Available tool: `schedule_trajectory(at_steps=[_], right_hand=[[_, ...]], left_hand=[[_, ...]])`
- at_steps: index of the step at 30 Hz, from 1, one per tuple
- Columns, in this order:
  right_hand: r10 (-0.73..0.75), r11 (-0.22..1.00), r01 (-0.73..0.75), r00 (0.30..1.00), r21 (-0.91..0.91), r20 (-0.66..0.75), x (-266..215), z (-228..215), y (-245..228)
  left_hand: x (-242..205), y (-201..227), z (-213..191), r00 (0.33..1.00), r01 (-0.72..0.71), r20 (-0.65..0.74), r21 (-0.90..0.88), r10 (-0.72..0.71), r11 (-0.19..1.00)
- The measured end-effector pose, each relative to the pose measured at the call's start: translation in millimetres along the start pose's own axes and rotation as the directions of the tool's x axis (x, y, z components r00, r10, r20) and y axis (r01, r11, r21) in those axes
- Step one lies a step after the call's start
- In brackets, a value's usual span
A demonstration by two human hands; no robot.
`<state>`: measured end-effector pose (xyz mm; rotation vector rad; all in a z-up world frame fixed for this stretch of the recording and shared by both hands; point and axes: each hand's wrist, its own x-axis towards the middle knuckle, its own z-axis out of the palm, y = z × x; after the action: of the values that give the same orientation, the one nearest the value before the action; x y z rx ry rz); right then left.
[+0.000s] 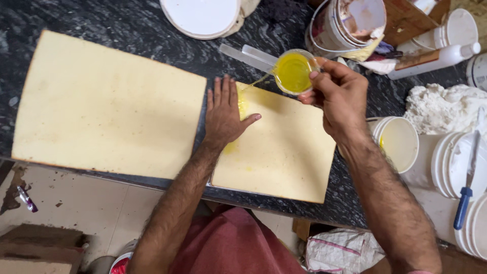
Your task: The person spreads a white paste onto a rectangular panel using a metal spatula, then places a second panel on top. The person pours a yellow liquid onto the top panel and spreads it evenly with their hand. The person then scoops more white paste and spreads it over the yellow layer.
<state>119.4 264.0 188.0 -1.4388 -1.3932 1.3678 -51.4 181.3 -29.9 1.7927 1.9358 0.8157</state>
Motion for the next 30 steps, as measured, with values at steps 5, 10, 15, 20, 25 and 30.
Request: schedule_trajectory(at_steps=[5,10,15,20,25,30], right_hand=[[-0.007,1.0,0.007,1.0,-0.01,-0.016,4.1,-20.3,8.6],[-0.004,0.999,0.0,0.996,-0.046,-0.094,2.4,-60.0,22.1],[-0.059,0.997,0.049,0.984,-0.06,-0.165,-3.0,-111.0,44.4],[-0.064,0.996,0.049,0.967,-0.069,-0.247,-9.9,-166.9,60.7],[-0.094,0.985,0.043,0.944,-0.166,-0.317,-17.7,-214.1,68.7],[-0.109,0.964,0.012,0.929,-0.266,-0.354,-28.9,-231.3,66.7]], left_hand=[[-1.2,25.0,-0.5,1.0,0.002,0.001,0.162,-0.002,0.987],[-10.6,65.4,9.4,0.999,-0.039,-0.006,0.21,0.041,0.977],[-9.5,107.0,34.3,0.989,-0.077,0.147,0.28,0.036,0.957],[-9.4,158.6,67.1,0.944,-0.191,0.319,0.324,0.083,0.927],[-20.2,207.5,102.8,0.849,-0.338,0.502,0.274,0.166,0.9],[-38.2,224.0,118.7,0.729,-0.562,0.578,0.2,0.366,0.803]])
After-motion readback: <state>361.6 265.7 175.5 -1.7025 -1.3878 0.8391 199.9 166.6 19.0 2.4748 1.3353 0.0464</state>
